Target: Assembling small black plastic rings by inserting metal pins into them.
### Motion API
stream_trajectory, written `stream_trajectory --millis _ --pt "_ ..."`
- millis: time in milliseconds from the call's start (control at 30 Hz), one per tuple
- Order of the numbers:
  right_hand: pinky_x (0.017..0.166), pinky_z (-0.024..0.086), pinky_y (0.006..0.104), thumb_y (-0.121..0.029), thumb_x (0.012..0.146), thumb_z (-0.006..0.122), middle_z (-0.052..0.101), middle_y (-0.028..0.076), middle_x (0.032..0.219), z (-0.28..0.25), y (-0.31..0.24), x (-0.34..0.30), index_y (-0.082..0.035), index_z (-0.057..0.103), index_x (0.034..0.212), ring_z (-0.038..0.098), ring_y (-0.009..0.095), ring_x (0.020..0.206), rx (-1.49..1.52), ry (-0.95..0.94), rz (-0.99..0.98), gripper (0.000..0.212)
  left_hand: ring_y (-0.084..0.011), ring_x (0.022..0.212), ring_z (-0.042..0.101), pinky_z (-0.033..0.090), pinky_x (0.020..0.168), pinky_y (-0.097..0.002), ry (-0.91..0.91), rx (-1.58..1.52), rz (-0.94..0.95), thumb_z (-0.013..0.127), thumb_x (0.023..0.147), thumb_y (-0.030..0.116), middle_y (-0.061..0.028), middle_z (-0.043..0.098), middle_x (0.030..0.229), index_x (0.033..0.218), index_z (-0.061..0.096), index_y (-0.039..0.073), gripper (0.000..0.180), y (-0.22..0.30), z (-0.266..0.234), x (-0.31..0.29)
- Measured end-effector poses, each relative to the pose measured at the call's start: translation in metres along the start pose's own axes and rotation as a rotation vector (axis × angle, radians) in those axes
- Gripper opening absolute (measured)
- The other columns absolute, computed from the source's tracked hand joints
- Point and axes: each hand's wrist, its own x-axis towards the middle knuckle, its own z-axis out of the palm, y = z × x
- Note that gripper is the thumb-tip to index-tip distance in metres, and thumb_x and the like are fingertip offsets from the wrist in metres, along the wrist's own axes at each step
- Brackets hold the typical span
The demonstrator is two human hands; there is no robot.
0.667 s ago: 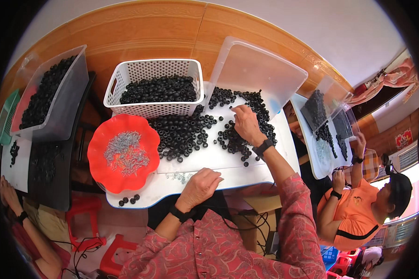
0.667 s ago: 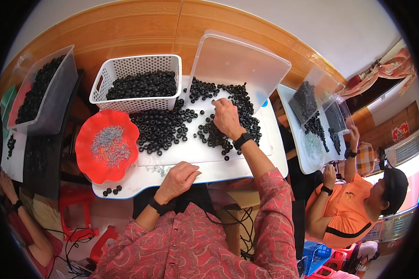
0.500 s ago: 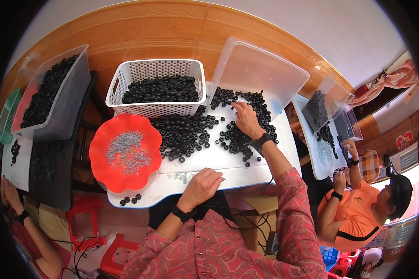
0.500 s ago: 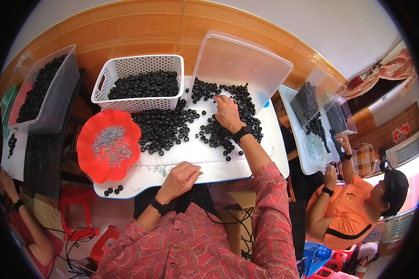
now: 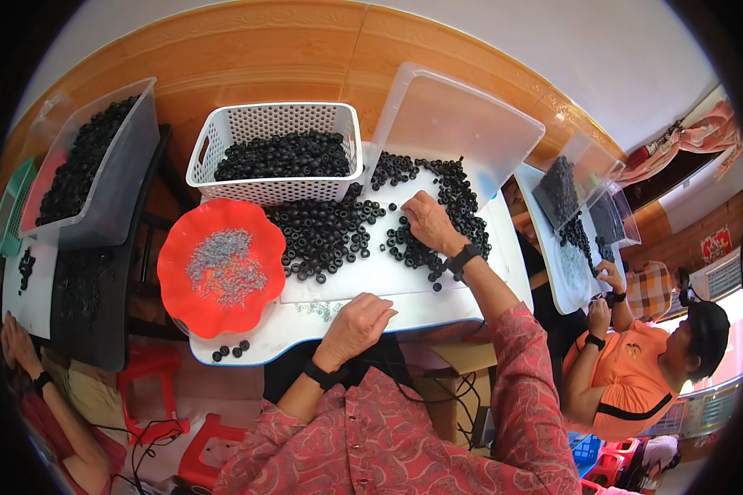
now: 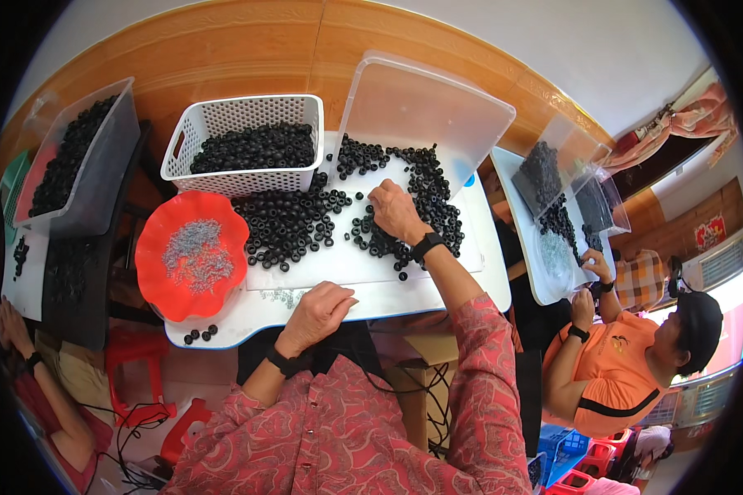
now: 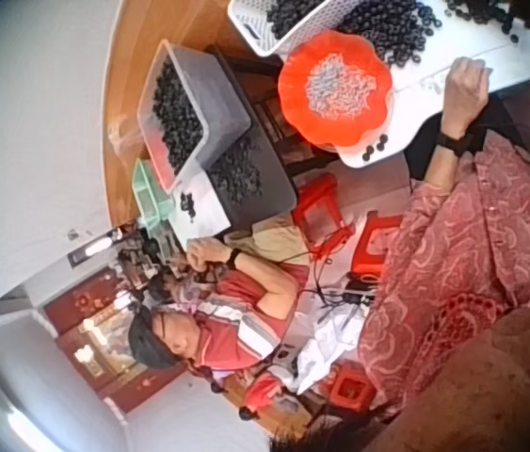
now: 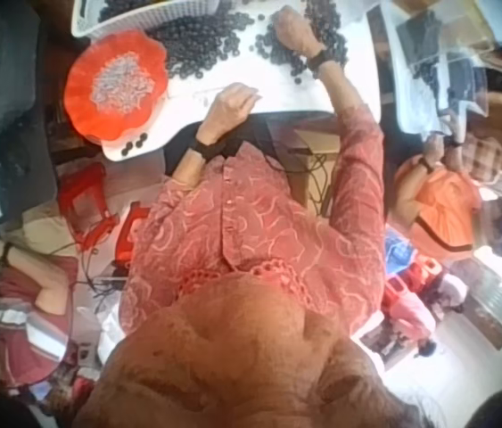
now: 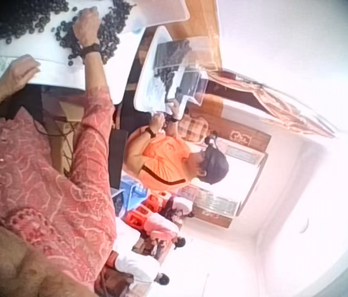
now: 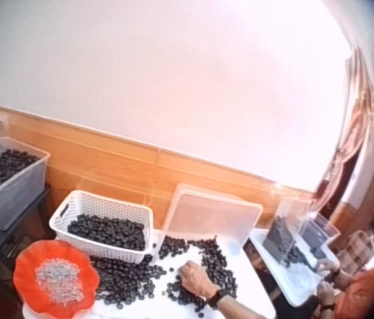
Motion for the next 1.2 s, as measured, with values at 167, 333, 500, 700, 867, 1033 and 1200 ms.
stream_trajectory --millis 167,333,500,700,867,1033,1200 --pt "0.076 0.049 0.0414 -0.014 0.093 0.055 0.063 0.01 0.095 0.008 -0.014 -0.012 -0.006 0.068 0.089 0.059 0.029 0.092 -0.134 0.045 -0.082 0.016 -0.0308 0.078 0.061 0.052 0.068 -0.0395 -0.013 -0.002 0.019 0.07 0.084 0.004 -0.0128 0.061 0.081 0.092 0.062 0.0 0.012 0.001 -0.001 0.0" --pt "0.073 0.047 0.0427 -0.014 0.09 0.059 0.06 0.01 0.088 0.015 -0.013 -0.021 -0.007 0.068 0.085 0.059 0.03 0.084 -0.154 0.093 -0.152 0.012 -0.0311 0.075 0.064 0.052 0.067 -0.039 -0.002 -0.013 -0.023 0.073 0.082 0.002 -0.0144 0.066 0.082 0.091 0.066 -0.002 0.012 0.003 0.001 0.001" --pt "0.075 0.046 0.0421 -0.014 0.09 0.061 0.06 0.009 0.093 0.015 -0.028 -0.028 -0.007 0.068 0.086 0.059 0.03 0.086 -0.031 0.109 -0.111 0.011 -0.0313 0.075 0.064 0.052 0.066 -0.0392 0.003 -0.006 -0.006 0.073 0.082 0.002 -0.0146 0.065 0.081 0.091 0.066 -0.002 0.012 0.002 0.0 0.001" --pt "0.08 0.044 0.0414 -0.017 0.091 0.06 0.06 0.01 0.098 0.007 -0.045 -0.037 -0.007 0.069 0.091 0.059 0.029 0.093 -0.021 0.034 -0.068 0.013 -0.0317 0.074 0.064 0.052 0.066 -0.0393 0.003 0.01 0.003 0.073 0.081 0.002 -0.0146 0.064 0.08 0.091 0.066 -0.002 0.012 0.002 -0.001 -0.001" --pt "0.084 0.045 0.0413 -0.016 0.09 0.065 0.064 0.012 0.108 -0.005 -0.046 -0.042 -0.007 0.068 0.108 0.06 0.032 0.1 -0.079 0.106 -0.096 0.021 -0.0316 0.074 0.063 0.052 0.066 -0.0394 -0.016 -0.013 -0.002 0.073 0.082 0.003 -0.0145 0.064 0.08 0.092 0.066 -0.002 0.013 0.0 0.004 0.002" --pt "0.075 0.05 0.0421 -0.014 0.09 0.065 0.062 0.014 0.095 -0.076 -0.061 -0.069 -0.005 0.066 0.103 0.061 0.034 0.09 -0.178 0.576 0.064 0.015 -0.0303 0.074 0.063 0.052 0.066 -0.039 -0.008 -0.021 -0.017 0.073 0.081 0.003 -0.0141 0.065 0.081 0.094 0.068 -0.002 0.014 0.001 0.002 0.004" --pt "0.069 0.052 0.0505 -0.027 0.093 0.066 0.055 0.022 0.1 -0.052 -0.079 -0.174 -0.003 0.056 0.11 0.06 0.043 0.083 -0.157 0.076 0.578 0.031 -0.0303 0.075 0.064 0.052 0.067 -0.0388 -0.014 -0.004 -0.02 0.073 0.081 0.002 -0.0142 0.066 0.081 0.094 0.068 -0.002 0.014 -0.001 0.001 0.002"
